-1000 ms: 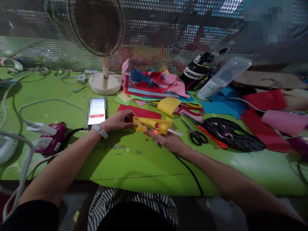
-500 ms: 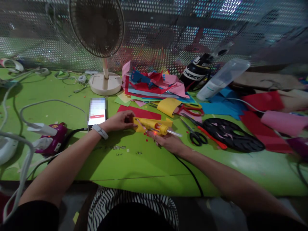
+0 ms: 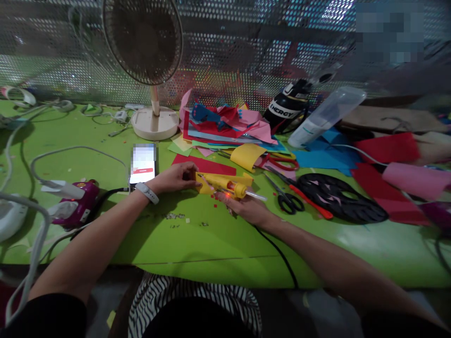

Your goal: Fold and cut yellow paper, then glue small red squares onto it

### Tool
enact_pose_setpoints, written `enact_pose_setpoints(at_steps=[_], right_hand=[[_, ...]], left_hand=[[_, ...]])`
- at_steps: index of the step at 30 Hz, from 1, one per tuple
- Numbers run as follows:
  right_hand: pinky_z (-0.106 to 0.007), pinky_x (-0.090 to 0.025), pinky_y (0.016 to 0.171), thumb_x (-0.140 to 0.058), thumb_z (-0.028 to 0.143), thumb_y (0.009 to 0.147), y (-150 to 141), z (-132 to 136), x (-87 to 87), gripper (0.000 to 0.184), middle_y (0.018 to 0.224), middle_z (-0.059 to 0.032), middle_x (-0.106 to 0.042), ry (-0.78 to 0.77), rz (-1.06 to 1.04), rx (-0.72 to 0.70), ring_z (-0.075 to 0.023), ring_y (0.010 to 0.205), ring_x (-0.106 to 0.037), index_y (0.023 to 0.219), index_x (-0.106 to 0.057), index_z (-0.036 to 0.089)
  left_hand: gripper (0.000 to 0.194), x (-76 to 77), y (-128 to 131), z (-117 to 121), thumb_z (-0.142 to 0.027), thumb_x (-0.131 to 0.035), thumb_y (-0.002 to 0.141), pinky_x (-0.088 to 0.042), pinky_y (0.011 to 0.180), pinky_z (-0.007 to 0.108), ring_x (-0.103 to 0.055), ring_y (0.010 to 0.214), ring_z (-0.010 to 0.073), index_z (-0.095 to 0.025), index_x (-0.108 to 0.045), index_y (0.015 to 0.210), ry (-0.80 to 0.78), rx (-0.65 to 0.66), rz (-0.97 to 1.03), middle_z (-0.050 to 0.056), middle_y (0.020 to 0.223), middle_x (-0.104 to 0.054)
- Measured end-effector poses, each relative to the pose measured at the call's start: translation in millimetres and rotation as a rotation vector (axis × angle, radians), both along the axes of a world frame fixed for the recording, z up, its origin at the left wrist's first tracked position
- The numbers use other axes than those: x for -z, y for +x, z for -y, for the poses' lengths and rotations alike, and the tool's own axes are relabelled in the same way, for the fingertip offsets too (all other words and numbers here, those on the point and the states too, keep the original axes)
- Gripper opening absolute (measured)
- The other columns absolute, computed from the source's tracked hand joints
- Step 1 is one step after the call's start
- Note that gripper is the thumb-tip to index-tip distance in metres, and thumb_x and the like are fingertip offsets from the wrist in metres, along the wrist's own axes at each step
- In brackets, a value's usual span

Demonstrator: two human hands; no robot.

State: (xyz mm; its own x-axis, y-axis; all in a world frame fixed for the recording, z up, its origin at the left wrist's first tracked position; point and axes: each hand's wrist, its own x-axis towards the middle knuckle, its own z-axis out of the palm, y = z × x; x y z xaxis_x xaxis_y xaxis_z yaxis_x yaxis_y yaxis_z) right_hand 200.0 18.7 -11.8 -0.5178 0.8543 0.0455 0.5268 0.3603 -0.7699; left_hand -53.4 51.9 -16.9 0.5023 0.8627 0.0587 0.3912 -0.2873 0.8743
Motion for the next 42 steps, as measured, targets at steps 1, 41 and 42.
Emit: enact_pose_setpoints(at_steps=[1, 41, 42], right_hand=[[-0.026, -0.045, 0.040, -0.054, 0.051, 0.089, -1, 1, -1.5, 0.033, 0.053, 0.0011, -0.057, -0.035, -0.019, 0.003, -0.0150, 0.044, -0.053, 0.082, -0.067, 0.022], [-0.035, -0.048, 0.068, -0.067, 0.064, 0.070, 265, -50, -2.8, 0.048, 0.092, -0.0144, -0.066, 0.390, 0.558, 0.504, -0.0253, 0.082, -0.063, 0.085, -0.063, 0.019], [-0.036, -0.050, 0.070, -0.070, 0.062, 0.068, 268, -51, -3.3, 0.047, 0.094, -0.0149, -0.067, 0.352, 0.546, 0.489, -0.0268, 0.084, -0.064, 0.086, -0.064, 0.019]], left_hand=[[0.027, 0.2, 0, 0, -0.033, -0.072, 0.079, -0.042, 0.058, 0.024, -0.053, 0.063, 0.0108, -0.018, -0.052, 0.090, 0.000, -0.001, 0.001, -0.001, 0.074, -0.059], [0.044, -14.6, -4, -9, -0.043, -0.080, 0.069, -0.036, 0.042, 0.018, -0.053, 0.049, 0.0086, -0.020, -0.049, 0.089, -0.176, -0.114, 0.128, -0.005, 0.062, -0.060], [0.045, -14.6, -4, -10, -0.043, -0.081, 0.067, -0.037, 0.043, 0.018, -0.054, 0.049, 0.0092, -0.020, -0.050, 0.089, -0.183, -0.124, 0.153, -0.004, 0.061, -0.061]])
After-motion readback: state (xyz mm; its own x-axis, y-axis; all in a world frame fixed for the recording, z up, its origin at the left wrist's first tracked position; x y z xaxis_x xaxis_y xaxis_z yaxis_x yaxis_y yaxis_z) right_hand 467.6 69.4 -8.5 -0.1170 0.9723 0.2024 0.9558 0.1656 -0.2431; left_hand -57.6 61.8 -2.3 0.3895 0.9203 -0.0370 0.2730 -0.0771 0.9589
